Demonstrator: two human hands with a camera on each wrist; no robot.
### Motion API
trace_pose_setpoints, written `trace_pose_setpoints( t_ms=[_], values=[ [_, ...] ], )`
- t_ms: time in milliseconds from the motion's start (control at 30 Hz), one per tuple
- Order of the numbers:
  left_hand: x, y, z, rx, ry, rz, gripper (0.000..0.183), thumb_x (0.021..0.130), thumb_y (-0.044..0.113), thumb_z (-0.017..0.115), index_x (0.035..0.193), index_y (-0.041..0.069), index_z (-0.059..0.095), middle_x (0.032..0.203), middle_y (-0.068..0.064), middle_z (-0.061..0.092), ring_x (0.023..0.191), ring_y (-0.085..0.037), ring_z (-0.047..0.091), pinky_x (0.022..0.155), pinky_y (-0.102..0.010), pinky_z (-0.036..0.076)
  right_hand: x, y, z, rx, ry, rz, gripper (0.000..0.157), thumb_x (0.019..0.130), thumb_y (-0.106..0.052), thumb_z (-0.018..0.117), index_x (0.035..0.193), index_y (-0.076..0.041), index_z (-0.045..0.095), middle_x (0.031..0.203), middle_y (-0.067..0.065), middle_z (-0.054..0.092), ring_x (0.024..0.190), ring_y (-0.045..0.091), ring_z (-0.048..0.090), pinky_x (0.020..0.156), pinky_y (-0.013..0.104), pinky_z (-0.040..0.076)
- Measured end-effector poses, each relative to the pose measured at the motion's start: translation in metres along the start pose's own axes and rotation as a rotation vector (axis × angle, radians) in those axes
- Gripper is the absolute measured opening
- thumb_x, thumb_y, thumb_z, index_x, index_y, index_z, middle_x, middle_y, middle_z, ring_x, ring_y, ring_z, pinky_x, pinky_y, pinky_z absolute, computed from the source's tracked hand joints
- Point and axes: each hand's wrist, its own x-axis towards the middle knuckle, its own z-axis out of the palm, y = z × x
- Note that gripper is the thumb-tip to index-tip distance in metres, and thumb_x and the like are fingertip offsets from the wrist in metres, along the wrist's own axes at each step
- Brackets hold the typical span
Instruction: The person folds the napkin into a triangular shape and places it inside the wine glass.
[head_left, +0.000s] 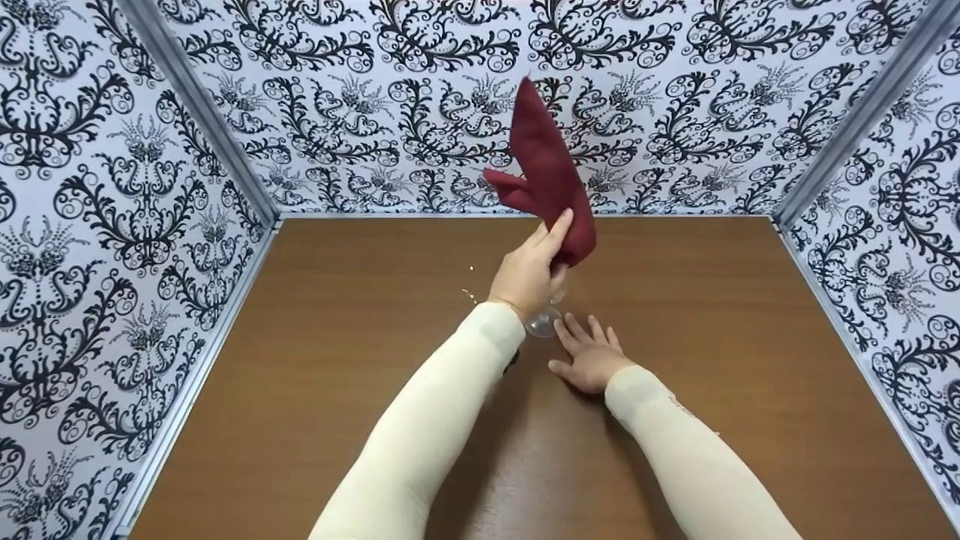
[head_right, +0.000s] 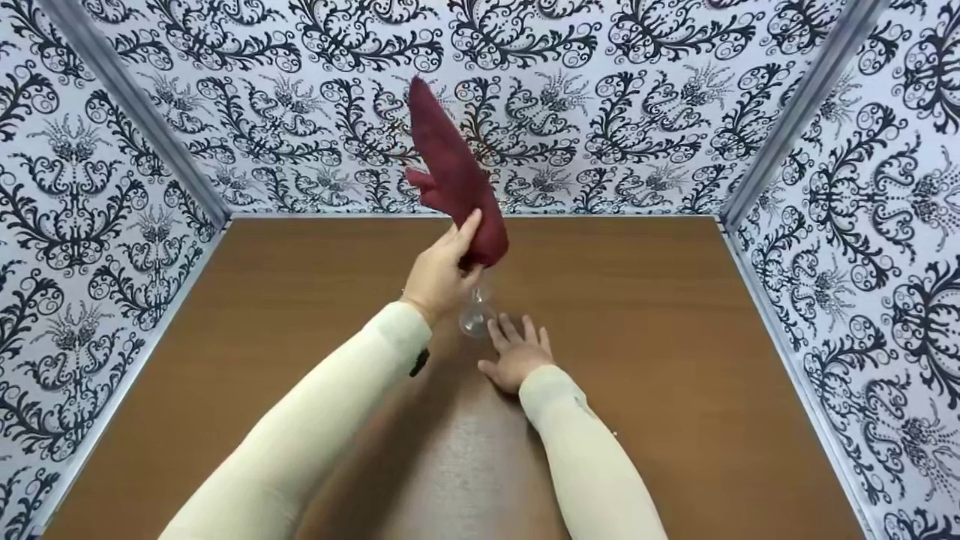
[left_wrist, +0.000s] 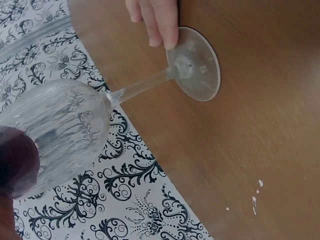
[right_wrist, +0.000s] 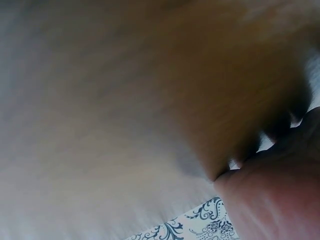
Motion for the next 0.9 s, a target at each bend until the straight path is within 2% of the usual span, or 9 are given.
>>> trace_pose_setpoints(
  t_ms=[133, 233, 367, 467, 567, 767, 900],
  values=[
    [0.000, 0.005, -0.002, -0.063, 0.027, -0.015, 0.078, 0.097, 0.040, 0.073, 0.164, 0.020, 0.040, 0.158, -0.010, 0.054, 0.136, -0.024, 0.062, 0.114, -0.036, 0.050, 0.001, 0.001, 0.000, -0.007, -0.005, 0.007, 0.083, 0.108, -0.057, 0.046, 0.171, -0.019, 0.008, 0.179, 0.009, 0.000, 0.162, 0.050, -0.008, 0.127, 0.071, -0.002],
    [0.002, 0.012, -0.003, -0.133, 0.093, -0.091, 0.078, 0.094, 0.052, 0.075, 0.160, 0.022, 0.048, 0.154, -0.011, 0.057, 0.135, -0.025, 0.063, 0.115, -0.036, 0.049, 0.001, 0.000, 0.000, -0.014, -0.009, 0.007, 0.083, 0.108, -0.057, 0.046, 0.171, -0.018, 0.009, 0.179, 0.010, 0.000, 0.162, 0.050, -0.007, 0.127, 0.072, -0.001],
    [0.009, 0.022, -0.004, -0.227, 0.197, -0.166, 0.063, 0.094, 0.038, 0.079, 0.150, 0.017, 0.060, 0.150, -0.015, 0.061, 0.139, -0.029, 0.060, 0.117, -0.037, 0.048, 0.000, -0.002, -0.002, -0.024, -0.014, 0.000, 0.082, 0.108, -0.056, 0.046, 0.171, -0.017, 0.009, 0.179, 0.010, 0.000, 0.162, 0.050, -0.007, 0.126, 0.072, -0.001],
    [0.014, 0.025, -0.003, -0.257, 0.228, -0.153, 0.051, 0.094, 0.019, 0.077, 0.143, 0.013, 0.064, 0.148, -0.016, 0.063, 0.146, -0.033, 0.054, 0.121, -0.036, 0.044, 0.000, -0.003, -0.003, -0.027, -0.017, 0.003, 0.082, 0.108, -0.056, 0.046, 0.171, -0.018, 0.009, 0.179, 0.010, 0.001, 0.162, 0.050, -0.007, 0.127, 0.072, -0.001],
    [0.019, 0.025, -0.004, -0.281, 0.204, -0.127, 0.051, 0.092, 0.008, 0.073, 0.142, 0.014, 0.063, 0.151, -0.016, 0.060, 0.148, -0.032, 0.051, 0.122, -0.034, 0.042, 0.000, -0.004, -0.003, -0.025, -0.015, 0.003, 0.082, 0.108, -0.057, 0.045, 0.171, -0.018, 0.009, 0.179, 0.010, 0.001, 0.162, 0.050, -0.006, 0.127, 0.072, -0.001],
    [0.026, 0.023, -0.010, -0.295, 0.065, -0.151, 0.071, 0.092, 0.002, 0.067, 0.156, 0.031, 0.053, 0.166, -0.022, 0.041, 0.150, -0.038, 0.046, 0.122, -0.042, 0.042, 0.002, -0.002, 0.001, 0.011, -0.003, -0.013, 0.086, 0.106, -0.059, 0.048, 0.171, -0.016, 0.011, 0.179, 0.014, 0.004, 0.160, 0.054, -0.005, 0.126, 0.073, -0.002],
    [0.030, 0.023, -0.012, -0.247, 0.009, -0.133, 0.072, 0.092, 0.001, 0.065, 0.156, 0.033, 0.054, 0.167, -0.017, 0.041, 0.139, -0.034, 0.053, 0.118, -0.041, 0.046, 0.001, -0.002, 0.000, 0.019, 0.004, -0.014, 0.085, 0.107, -0.058, 0.048, 0.171, -0.017, 0.012, 0.179, 0.014, 0.005, 0.161, 0.054, -0.004, 0.126, 0.073, -0.002]
  ],
)
